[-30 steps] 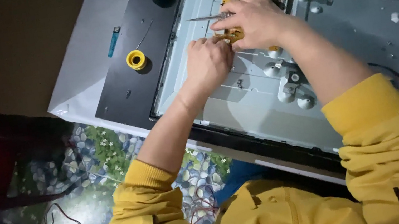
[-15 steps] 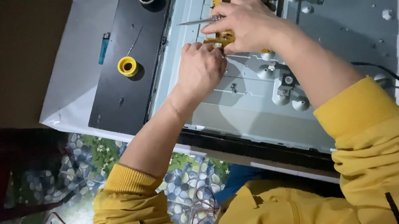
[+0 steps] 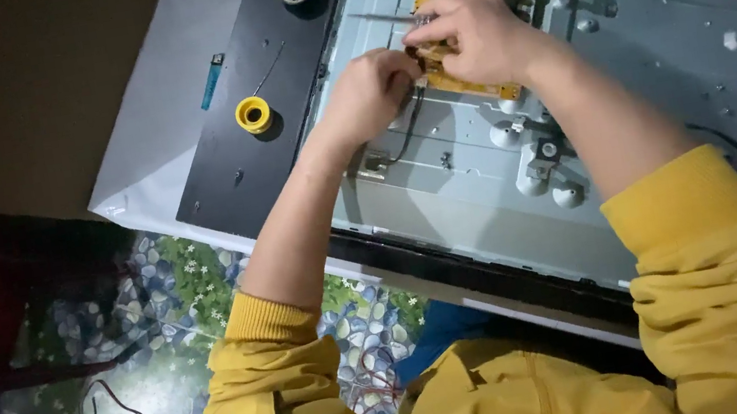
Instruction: Disassembling a television to remove the internal power supply board for repair or replacement.
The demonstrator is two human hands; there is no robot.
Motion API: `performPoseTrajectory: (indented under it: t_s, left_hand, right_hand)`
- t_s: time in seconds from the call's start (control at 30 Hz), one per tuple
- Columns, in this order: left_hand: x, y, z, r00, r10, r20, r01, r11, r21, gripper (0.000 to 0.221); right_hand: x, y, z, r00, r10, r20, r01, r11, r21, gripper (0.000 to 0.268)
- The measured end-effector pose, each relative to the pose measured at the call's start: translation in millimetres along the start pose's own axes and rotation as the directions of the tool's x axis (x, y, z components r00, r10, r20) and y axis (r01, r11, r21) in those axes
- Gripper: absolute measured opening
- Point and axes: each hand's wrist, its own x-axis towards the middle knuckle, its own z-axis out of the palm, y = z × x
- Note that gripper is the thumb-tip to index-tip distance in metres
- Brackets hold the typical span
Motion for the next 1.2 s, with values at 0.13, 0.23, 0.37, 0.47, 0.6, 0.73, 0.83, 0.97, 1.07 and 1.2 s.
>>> performPoseTrajectory:
  t_s: [0.13,0.23,0.37,0.47,0.6,0.73,0.83,0.97,1.07,1.2]
  left_hand:
    - [7.6,-8.0,-5.7,0.993,0.08,0.088,-0.078,0.997,-0.028,0.02]
    - [9.3,-21.0,-1.4,0.979,0.184,0.09,-0.189,0.98,0.058,0.019]
    - [10.4,-16.9,-1.8,0.989,0.114,0.093,-0.122,0.988,0.094,0.021]
    - [13.0,-17.6,-4.2,0.984,0.113,0.136,-0.121,0.991,0.056,0.02]
    - [8.5,-21.0,-4.0,0.985,0.145,0.089,-0.145,0.989,-0.011,0.02]
    - [4.3,-24.3,-3.1,0.988,0.126,0.085,-0.124,0.992,-0.024,0.022]
    - [4.5,-22.5,-4.4,0.985,0.155,0.08,-0.154,0.988,-0.015,0.019]
    - [7.3,-26.2,0.0,0.985,0.151,0.082,-0.153,0.988,0.014,0.017]
    - [7.8,-23.1,-0.5,0.993,0.074,0.089,-0.075,0.997,0.007,0.018]
    - [8.2,-21.8,-0.5,0.995,0.068,0.066,-0.07,0.997,0.029,0.017]
  right_hand:
    - [1.8,-7.9,-6.8,0.985,0.003,-0.174,0.036,0.975,0.219,0.049]
    - [-8.1,-12.2,-17.7,0.979,0.064,-0.195,-0.048,0.995,0.083,0.045]
    - [-36.5,-50.0,-63.0,0.982,0.003,-0.19,0.024,0.99,0.138,0.054]
    - [-57.2,-57.9,-80.4,0.975,0.207,-0.085,-0.205,0.978,0.032,0.035]
    - [-66.6,-73.1,-82.1,0.952,0.29,0.096,-0.237,0.899,-0.368,0.026]
    - [-69.0,-68.7,-68.8,0.994,0.105,0.022,-0.083,0.883,-0.461,0.025]
    - [-69.0,-64.9,-66.5,0.969,0.234,0.076,-0.175,0.873,-0.456,0.028]
    - [-74.3,-60.7,-60.6,0.998,0.055,-0.037,-0.066,0.907,-0.417,0.022]
    - [-73.9,-65.4,-58.4,0.997,-0.051,-0.059,0.015,0.863,-0.505,0.025]
    - [-75.6,-62.1,-54.6,0.994,-0.034,-0.106,-0.007,0.931,-0.365,0.026]
